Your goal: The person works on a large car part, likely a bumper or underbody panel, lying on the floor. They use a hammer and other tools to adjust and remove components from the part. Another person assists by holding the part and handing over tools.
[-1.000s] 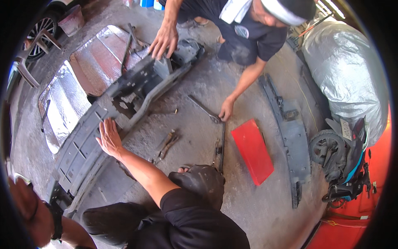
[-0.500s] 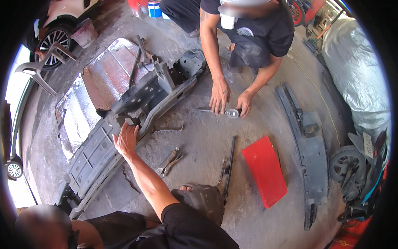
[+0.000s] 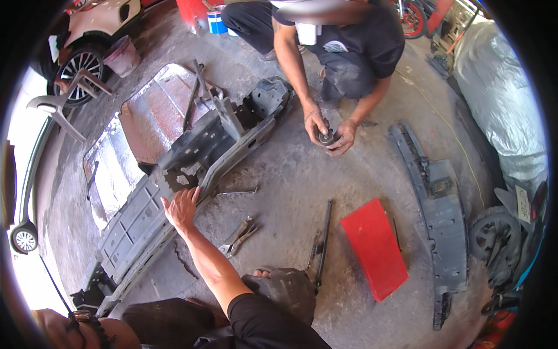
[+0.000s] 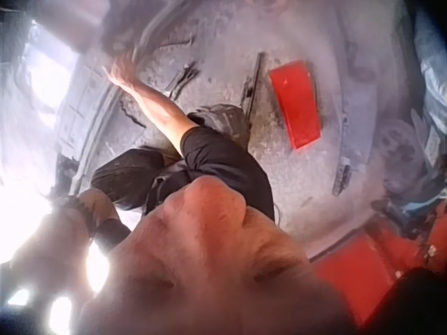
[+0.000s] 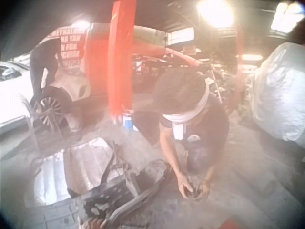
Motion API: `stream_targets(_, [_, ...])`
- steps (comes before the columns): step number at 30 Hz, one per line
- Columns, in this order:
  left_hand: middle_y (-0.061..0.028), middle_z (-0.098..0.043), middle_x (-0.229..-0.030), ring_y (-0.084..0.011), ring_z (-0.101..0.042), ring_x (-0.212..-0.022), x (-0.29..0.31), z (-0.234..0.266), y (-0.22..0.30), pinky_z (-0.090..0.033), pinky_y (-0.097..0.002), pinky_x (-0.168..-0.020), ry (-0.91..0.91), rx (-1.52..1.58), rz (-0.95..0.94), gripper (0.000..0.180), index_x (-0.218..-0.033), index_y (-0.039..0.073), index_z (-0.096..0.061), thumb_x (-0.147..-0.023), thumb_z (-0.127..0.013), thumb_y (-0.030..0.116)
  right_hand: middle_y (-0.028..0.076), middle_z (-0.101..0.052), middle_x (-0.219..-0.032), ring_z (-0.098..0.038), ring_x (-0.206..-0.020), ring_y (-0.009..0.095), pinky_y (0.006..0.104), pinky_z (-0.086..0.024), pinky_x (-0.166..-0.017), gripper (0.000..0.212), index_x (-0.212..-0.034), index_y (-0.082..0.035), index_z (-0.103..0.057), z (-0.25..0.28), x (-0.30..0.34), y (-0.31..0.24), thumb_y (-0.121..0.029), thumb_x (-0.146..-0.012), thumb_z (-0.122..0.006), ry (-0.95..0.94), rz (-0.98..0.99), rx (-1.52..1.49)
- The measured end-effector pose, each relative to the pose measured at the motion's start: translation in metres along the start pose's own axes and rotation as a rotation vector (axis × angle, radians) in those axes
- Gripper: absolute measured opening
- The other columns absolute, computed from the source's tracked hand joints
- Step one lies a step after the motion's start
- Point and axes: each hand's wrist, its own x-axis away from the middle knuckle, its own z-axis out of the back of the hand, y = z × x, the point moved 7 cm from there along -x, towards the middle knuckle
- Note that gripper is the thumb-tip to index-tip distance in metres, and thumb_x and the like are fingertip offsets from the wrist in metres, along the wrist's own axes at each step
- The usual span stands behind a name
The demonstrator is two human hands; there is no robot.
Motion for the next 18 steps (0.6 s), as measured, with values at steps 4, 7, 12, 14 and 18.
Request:
stream_targets(4, [-0.0024, -0.060, -0.103, -0.0081, -0.051, -0.084, -0.028, 0.015, 0.023, -0.037, -0.0265, -0.064, 0.080, 0.085, -0.075, 0.017, -0.101, 0.000, -0.060, -0.101, -0.047, 0.012, 0.026, -0.066, -0.105, -0.057, -0.112, 0.039, 0.0589, -0.012, -0.118, 0.080, -0.112, 0.013, -0.064, 0.006, -0.001, 0.002, -0.063, -0.093, -0.046, 0.043, 0.025, 0.024])
stream_targets(7, [-0.0019, -0.059, -0.104, -0.0075, -0.051, -0.084, -0.073, 0.011, 0.047, -0.037, -0.0264, -0.062, 0.227, 0.304, -0.176, 0.017, -0.099, 0.000, -0.060, -0.101, -0.047, 0.011, 0.026, -0.066, -0.104, -0.057, -0.111, 0.038, 0.0586, -0.010, -0.118, 0.080, -0.112, 0.013, -0.064, -0.005, -0.004, 0.006, -0.063, -0.093, -0.046, -0.109, 0.017, -0.027])
stream_targets(12, [-0.0188, -0.049, -0.064, -0.0281, -0.050, -0.057, -0.122, -0.138, 0.089, -0.039, -0.0417, -0.057, -0.370, -0.022, -0.399, 0.030, -0.079, -0.001, -0.057, -0.100, -0.049, 0.018, 0.029, -0.065, -0.108, -0.055, -0.116, 0.041, 0.0573, -0.007, -0.120, 0.078, -0.106, 0.012, -0.068, -0.008, -0.004, 0.015, -0.061, -0.094, -0.045, -0.296, 0.084, -0.110])
stream_targets(14, [-0.0238, -0.060, -0.071, -0.0419, -0.057, -0.065, -0.108, -0.178, -0.003, -0.041, -0.0471, -0.059, -0.572, -0.299, -0.302, 0.034, -0.080, -0.001, -0.060, -0.101, -0.052, 0.025, 0.028, -0.063, -0.120, -0.045, -0.129, 0.043, 0.0590, -0.004, -0.119, 0.073, -0.101, 0.007, -0.073, -0.002, 0.002, 0.013, -0.059, -0.095, -0.044, -0.172, 0.084, -0.029])
stream_targets(18, [-0.0212, -0.063, -0.066, -0.0350, -0.064, -0.063, -0.071, -0.198, -0.136, -0.045, -0.0468, -0.063, -0.625, -0.350, -0.005, 0.053, -0.073, -0.003, -0.064, -0.100, -0.049, 0.041, 0.025, -0.062, -0.125, -0.037, -0.135, 0.042, 0.0615, -0.002, -0.118, 0.068, -0.096, 0.000, -0.077, -0.002, 0.006, 0.021, -0.059, -0.095, -0.044, -0.147, 0.081, 0.042])
